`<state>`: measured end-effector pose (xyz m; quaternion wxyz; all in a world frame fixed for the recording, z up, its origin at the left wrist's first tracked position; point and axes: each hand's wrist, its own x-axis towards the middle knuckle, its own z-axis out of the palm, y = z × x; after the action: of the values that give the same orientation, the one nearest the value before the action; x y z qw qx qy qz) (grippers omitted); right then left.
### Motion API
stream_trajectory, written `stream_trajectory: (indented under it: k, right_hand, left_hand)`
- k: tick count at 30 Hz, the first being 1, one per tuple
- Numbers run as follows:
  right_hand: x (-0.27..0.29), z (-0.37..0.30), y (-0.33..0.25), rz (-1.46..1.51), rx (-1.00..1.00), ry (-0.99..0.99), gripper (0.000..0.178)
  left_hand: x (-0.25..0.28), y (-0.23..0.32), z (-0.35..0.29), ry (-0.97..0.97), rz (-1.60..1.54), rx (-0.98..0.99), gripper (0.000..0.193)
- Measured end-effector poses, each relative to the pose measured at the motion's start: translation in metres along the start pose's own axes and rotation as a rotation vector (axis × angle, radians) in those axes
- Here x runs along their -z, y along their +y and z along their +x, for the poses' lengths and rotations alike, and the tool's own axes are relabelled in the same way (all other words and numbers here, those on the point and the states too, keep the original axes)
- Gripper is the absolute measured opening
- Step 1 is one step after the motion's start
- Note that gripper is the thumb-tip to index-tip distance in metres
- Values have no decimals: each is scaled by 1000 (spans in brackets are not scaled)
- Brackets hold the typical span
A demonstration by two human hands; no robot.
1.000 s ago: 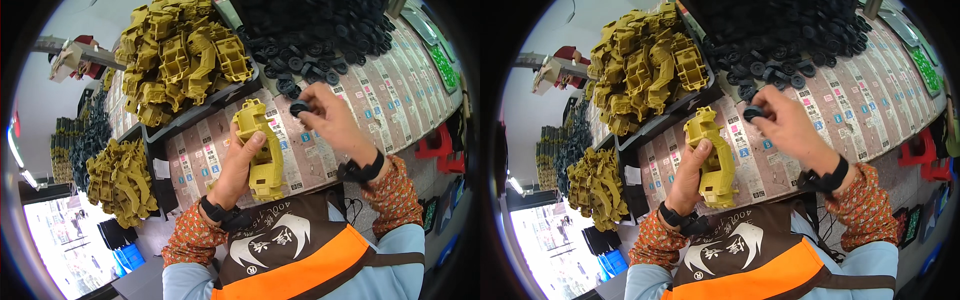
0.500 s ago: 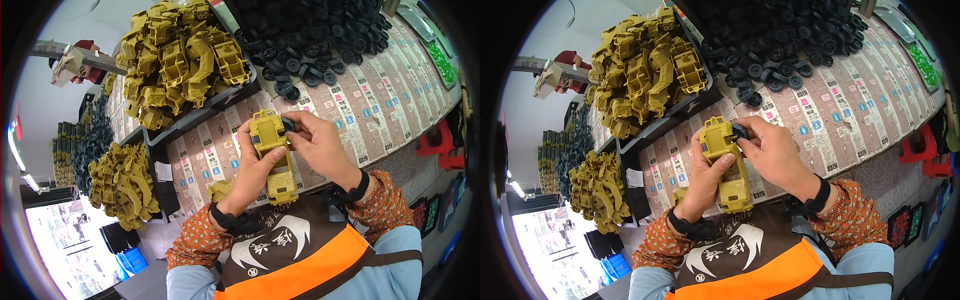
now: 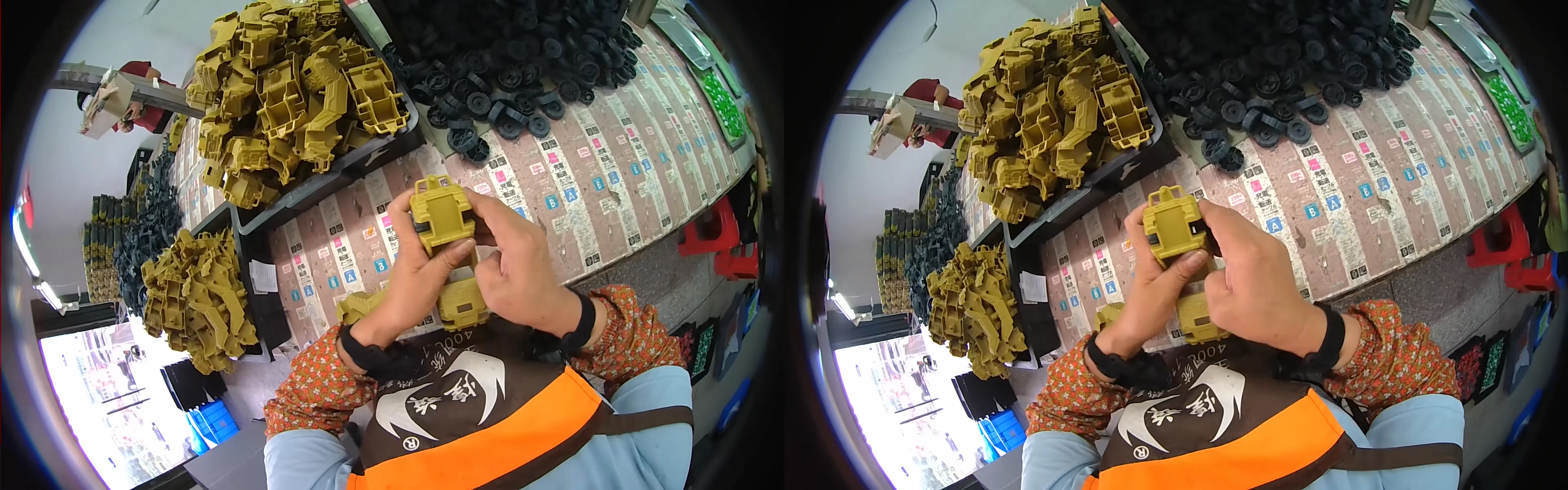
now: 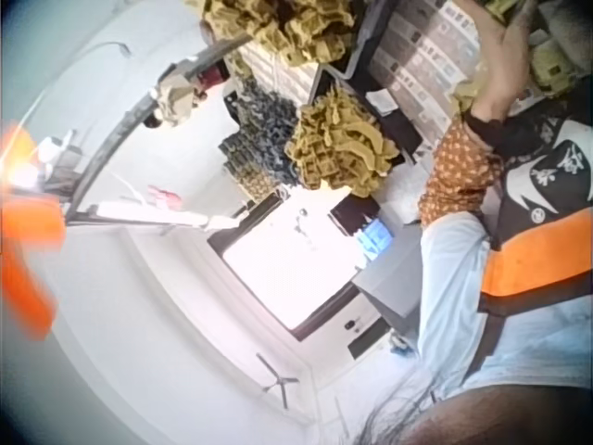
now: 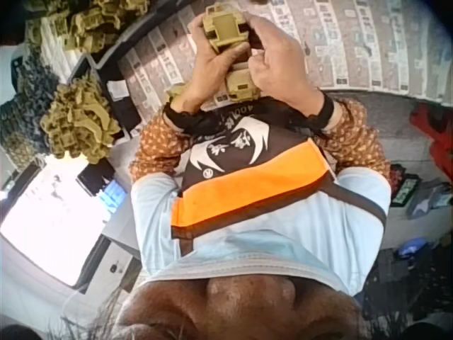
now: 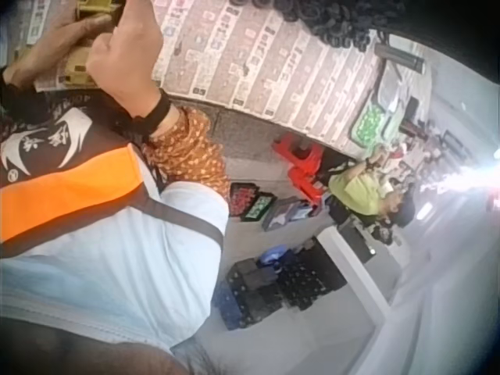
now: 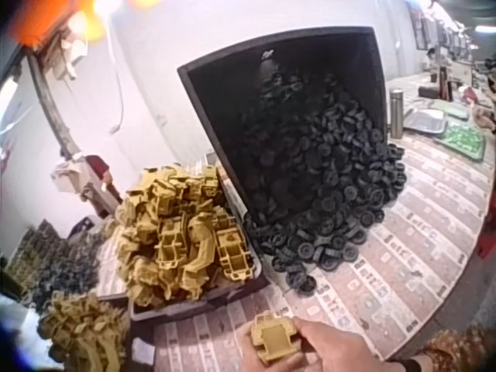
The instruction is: The person repeatedly picks up yellow plastic chassis components and inserts small black wheels into them by hand. After inserting the wheels, the person places the assembled units into a bin. The process is repetitive and performed one unit at a time.
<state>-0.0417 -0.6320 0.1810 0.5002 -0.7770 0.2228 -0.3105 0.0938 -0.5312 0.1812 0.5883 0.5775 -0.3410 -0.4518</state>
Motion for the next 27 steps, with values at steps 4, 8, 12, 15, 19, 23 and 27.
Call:
stream_trajectory:
  k: [4,8,12,15,19,23,27]
  right_hand:
    - [23,66,13,-161,-167,-303,48]
    - [25,105,52,-676,195,-41,28]
    - [25,112,74,-727,323,-79,18]
    - [34,106,69,-626,301,5,14]
    - [32,97,66,-592,321,-31,24]
    - [32,102,94,-625,315,-65,25]
    - [60,103,105,-551,249,19,11]
  left_hand:
    - [18,9,-2,72,-86,85,68]
    - [19,24,1,155,-169,114,65]
    - [29,26,-2,187,-209,116,67]
    - [33,26,-3,177,-300,158,65]
    - [30,23,-3,172,-360,158,63]
    - [27,20,-3,164,-318,166,63]
    - [34,19,-8,183,-327,143,63]
